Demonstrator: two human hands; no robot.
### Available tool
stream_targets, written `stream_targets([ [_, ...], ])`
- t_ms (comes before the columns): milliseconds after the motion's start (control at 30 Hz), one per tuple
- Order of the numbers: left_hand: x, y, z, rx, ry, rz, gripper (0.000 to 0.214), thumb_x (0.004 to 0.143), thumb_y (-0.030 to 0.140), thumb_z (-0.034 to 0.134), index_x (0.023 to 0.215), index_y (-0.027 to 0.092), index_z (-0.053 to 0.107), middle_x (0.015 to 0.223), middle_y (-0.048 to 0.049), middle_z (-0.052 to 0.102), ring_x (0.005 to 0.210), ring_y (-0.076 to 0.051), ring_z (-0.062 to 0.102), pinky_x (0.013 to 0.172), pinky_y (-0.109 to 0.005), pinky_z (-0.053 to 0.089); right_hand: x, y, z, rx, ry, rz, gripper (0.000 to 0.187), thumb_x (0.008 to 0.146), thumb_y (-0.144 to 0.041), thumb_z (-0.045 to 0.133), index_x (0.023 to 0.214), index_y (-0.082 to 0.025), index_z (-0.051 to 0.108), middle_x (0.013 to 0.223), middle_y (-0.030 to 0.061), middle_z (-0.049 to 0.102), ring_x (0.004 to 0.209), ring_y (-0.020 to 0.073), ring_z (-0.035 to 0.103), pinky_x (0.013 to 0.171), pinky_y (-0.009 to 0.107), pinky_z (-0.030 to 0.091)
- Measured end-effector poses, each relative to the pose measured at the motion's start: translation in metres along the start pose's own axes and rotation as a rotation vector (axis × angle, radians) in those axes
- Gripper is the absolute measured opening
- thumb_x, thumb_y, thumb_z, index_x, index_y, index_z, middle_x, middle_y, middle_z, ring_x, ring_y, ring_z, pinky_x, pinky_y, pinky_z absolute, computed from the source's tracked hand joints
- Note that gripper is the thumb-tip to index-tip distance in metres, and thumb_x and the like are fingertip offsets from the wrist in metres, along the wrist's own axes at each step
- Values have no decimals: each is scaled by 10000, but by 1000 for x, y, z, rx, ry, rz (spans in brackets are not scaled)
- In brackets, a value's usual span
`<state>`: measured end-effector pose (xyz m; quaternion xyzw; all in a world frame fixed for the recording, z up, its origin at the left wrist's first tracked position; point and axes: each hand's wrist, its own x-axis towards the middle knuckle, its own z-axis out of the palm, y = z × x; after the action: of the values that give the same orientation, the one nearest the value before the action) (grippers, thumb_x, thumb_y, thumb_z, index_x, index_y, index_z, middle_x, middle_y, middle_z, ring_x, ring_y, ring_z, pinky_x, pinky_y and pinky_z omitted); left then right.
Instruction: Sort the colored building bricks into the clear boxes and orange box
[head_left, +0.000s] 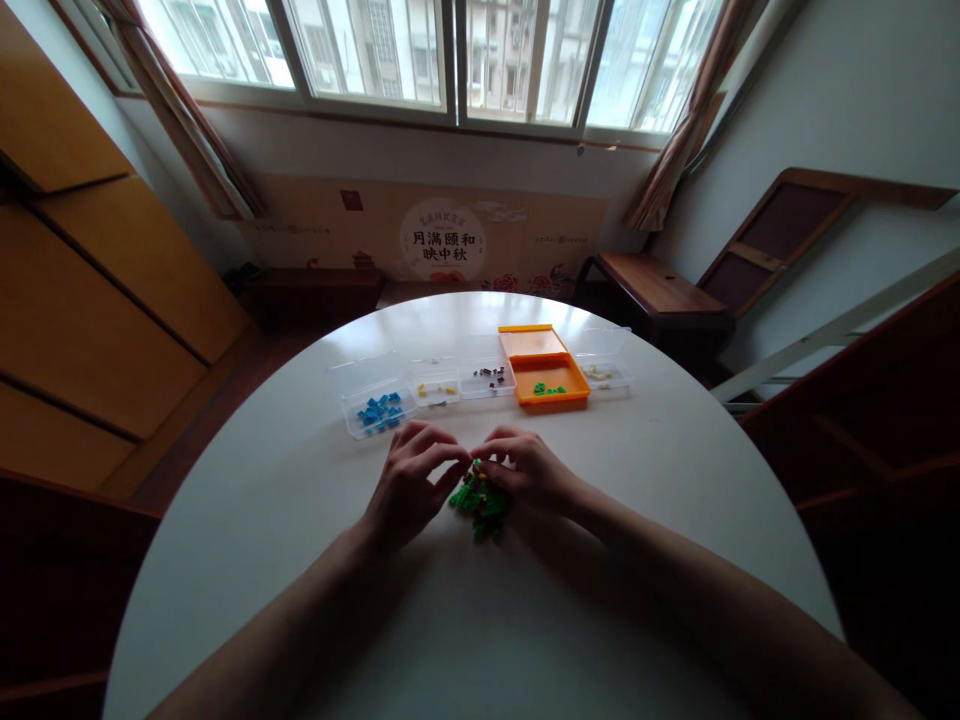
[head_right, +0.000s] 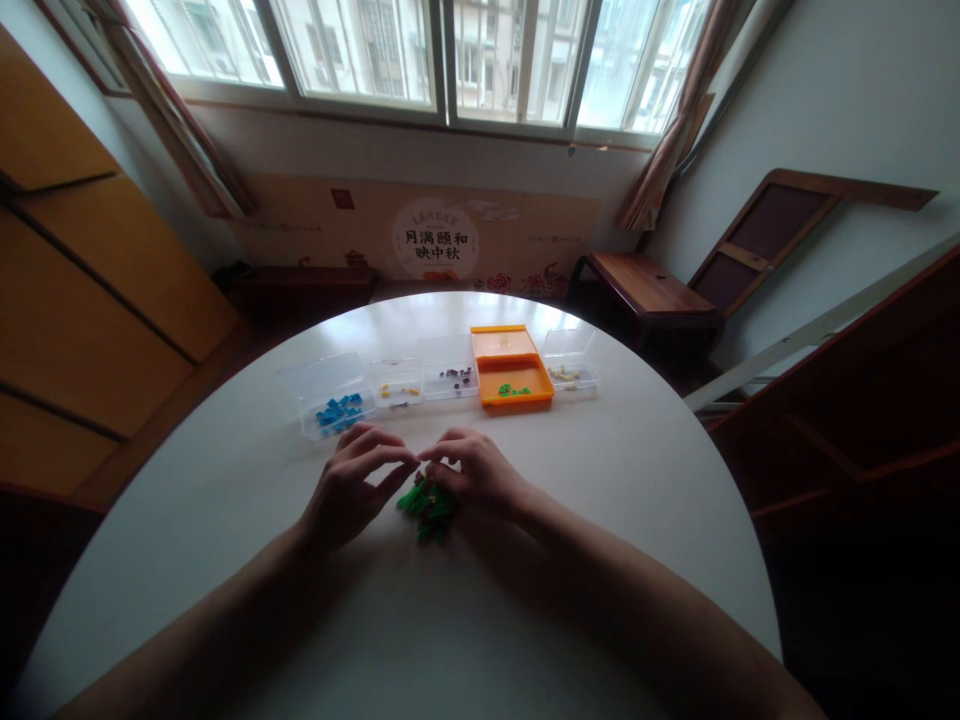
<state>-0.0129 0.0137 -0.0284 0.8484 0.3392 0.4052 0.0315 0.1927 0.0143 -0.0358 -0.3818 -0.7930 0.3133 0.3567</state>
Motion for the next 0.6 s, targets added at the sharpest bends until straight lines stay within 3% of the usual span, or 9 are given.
stream_targets([
  [200,0,2,1,6,-17,-4,73,857,248,627,800,224,666,811,-21,643,832,-171,543,793,-338,441,0,2,3,145,12,33,159,838,-200,626,942,-180,745,831,28,631,634,88,544,606,209,446],
  [600,-1,-5,3,46,-2,6,78,832,186,637,756,200,632,806,-15,627,828,-171,525,790,-331,421,2,1,1,55,77,-14,79,768,-102,683,793,-168,717,745,-3,605,621,77,541,606,189,439],
])
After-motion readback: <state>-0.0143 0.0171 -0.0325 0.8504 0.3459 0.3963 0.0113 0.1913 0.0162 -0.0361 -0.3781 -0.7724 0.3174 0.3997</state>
